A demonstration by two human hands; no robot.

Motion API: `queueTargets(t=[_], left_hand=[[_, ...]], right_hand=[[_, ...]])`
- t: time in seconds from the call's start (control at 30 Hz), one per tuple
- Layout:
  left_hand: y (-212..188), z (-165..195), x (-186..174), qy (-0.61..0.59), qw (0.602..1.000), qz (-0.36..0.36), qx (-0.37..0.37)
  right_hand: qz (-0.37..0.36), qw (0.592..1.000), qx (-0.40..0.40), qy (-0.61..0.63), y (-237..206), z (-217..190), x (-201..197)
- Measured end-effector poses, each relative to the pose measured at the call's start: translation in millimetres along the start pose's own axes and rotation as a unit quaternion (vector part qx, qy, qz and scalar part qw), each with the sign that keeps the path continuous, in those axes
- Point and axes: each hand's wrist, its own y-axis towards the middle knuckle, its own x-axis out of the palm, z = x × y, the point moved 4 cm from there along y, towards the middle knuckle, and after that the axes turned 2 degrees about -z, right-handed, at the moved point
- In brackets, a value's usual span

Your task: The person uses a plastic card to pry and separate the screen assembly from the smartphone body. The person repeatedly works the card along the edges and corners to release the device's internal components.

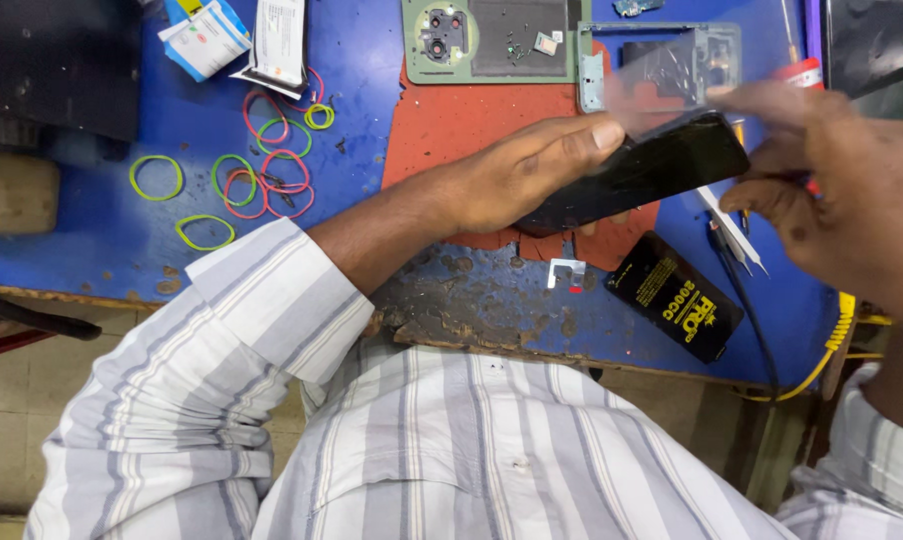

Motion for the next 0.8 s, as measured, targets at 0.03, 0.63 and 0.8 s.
queueTargets(t=[0.03,0.63,0.8], left_hand=[[-0.5,-0.3,-0.6,0.003,1.0,-0.003,0.004],[-17.9,75.1,-11.9,0.347,0.89,0.24,0.171],[-36.0,91.8,-10.9,0.306,0.884,0.312,0.165]], right_hand=[[0.001,1.0,-0.003,-0.006,-2.1,1.0,3.8],[0.191,0.911,-0.061,0.359,-14.4,-24.5,35.8],[0.22,0.867,-0.024,0.446,-10.1,-30.9,50.3]])
